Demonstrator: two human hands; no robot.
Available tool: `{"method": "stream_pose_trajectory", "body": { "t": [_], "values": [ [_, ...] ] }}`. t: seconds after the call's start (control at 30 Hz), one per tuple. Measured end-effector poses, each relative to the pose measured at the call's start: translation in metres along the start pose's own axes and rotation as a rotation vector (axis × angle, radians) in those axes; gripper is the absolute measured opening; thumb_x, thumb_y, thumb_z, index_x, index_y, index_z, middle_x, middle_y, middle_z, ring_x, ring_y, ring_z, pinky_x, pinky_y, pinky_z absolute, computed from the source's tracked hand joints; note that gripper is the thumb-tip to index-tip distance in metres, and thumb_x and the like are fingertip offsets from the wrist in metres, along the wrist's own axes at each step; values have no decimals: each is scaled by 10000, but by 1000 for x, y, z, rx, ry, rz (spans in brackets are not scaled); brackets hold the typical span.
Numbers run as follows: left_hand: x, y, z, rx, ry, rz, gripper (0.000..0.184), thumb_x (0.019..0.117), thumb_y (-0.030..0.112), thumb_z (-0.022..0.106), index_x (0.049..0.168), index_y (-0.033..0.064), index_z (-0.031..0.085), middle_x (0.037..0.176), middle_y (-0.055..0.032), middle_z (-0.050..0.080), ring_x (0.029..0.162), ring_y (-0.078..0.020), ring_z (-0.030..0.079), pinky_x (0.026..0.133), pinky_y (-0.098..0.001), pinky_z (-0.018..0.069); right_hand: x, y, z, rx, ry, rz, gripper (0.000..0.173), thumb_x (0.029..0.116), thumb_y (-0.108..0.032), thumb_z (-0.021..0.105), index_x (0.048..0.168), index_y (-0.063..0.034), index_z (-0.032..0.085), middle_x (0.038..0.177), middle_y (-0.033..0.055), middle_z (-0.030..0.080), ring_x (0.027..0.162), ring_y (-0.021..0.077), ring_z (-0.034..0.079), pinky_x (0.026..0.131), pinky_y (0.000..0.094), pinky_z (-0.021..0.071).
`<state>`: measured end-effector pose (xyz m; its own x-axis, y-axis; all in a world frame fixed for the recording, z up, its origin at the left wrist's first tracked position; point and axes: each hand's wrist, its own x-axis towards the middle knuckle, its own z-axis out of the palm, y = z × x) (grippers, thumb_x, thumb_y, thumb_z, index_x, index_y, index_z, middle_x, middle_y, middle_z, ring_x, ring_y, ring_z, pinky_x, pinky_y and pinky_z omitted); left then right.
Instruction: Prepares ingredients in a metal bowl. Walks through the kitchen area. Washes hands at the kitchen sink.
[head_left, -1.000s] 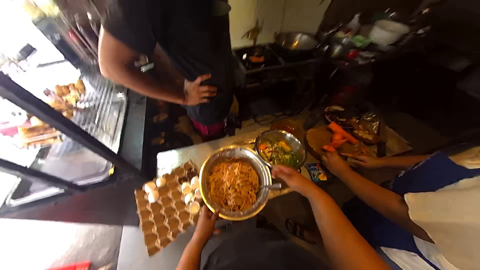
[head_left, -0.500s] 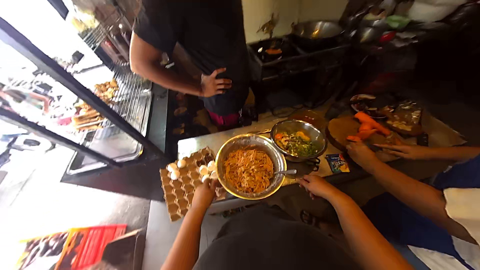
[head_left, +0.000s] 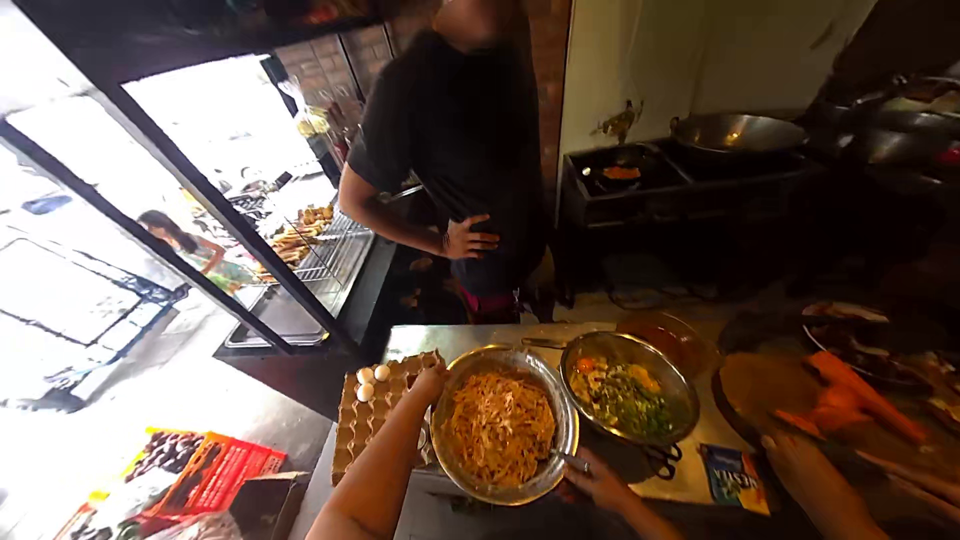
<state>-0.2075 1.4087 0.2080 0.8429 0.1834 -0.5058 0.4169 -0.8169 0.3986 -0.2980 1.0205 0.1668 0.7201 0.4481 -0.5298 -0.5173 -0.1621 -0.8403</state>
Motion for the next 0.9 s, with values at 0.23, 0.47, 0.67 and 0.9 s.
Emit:
{"method": "stream_pose_trajectory", "body": {
  "t": [0.23, 0.47, 0.67, 0.9],
  "values": [
    [-51, -4, -9, -115, 76, -166, 548, 1126, 397, 304, 1420, -3, 538, 1399, -275, 567, 1338, -412, 529, 1125, -597, 379, -22, -34, -1, 20, -146, -26, 348, 1034, -21, 587, 1348, 17, 442, 965, 156, 739, 803, 226, 771, 774, 367, 657],
    [-195, -28, -28, -389, 260, -272, 494, 1131, 347, 336, 1372, -21, 562, 1274, -280, 617, 1156, -377, 630, 1011, -559, 473, -35, -99, 14, 99, -121, -144, 360, 1052, -109, 376, 1404, -36, 381, 906, 158, 698, 630, 262, 720, 522, 404, 612],
    [-336, -48, 22, -1022, 518, -406, 414, 1126, 303, 388, 1361, 3, 549, 1146, -189, 672, 938, -233, 705, 829, -426, 593, -10, -129, 86, -94, -102, -419, 479, 1059, -193, 450, 1470, 52, 422, 1333, 176, 597, 1155, 139, 633, 982, 310, 541],
    [-467, -129, 110, -1416, 812, -572, 361, 1095, 255, 469, 1331, -13, 524, 1116, -165, 648, 905, -184, 674, 811, -362, 579, 0, -105, 235, -457, -488, -639, 515, 950, -80, 706, 1373, 93, 468, 1220, 132, 657, 1082, 5, 648, 968, 190, 535]
  ]
}}
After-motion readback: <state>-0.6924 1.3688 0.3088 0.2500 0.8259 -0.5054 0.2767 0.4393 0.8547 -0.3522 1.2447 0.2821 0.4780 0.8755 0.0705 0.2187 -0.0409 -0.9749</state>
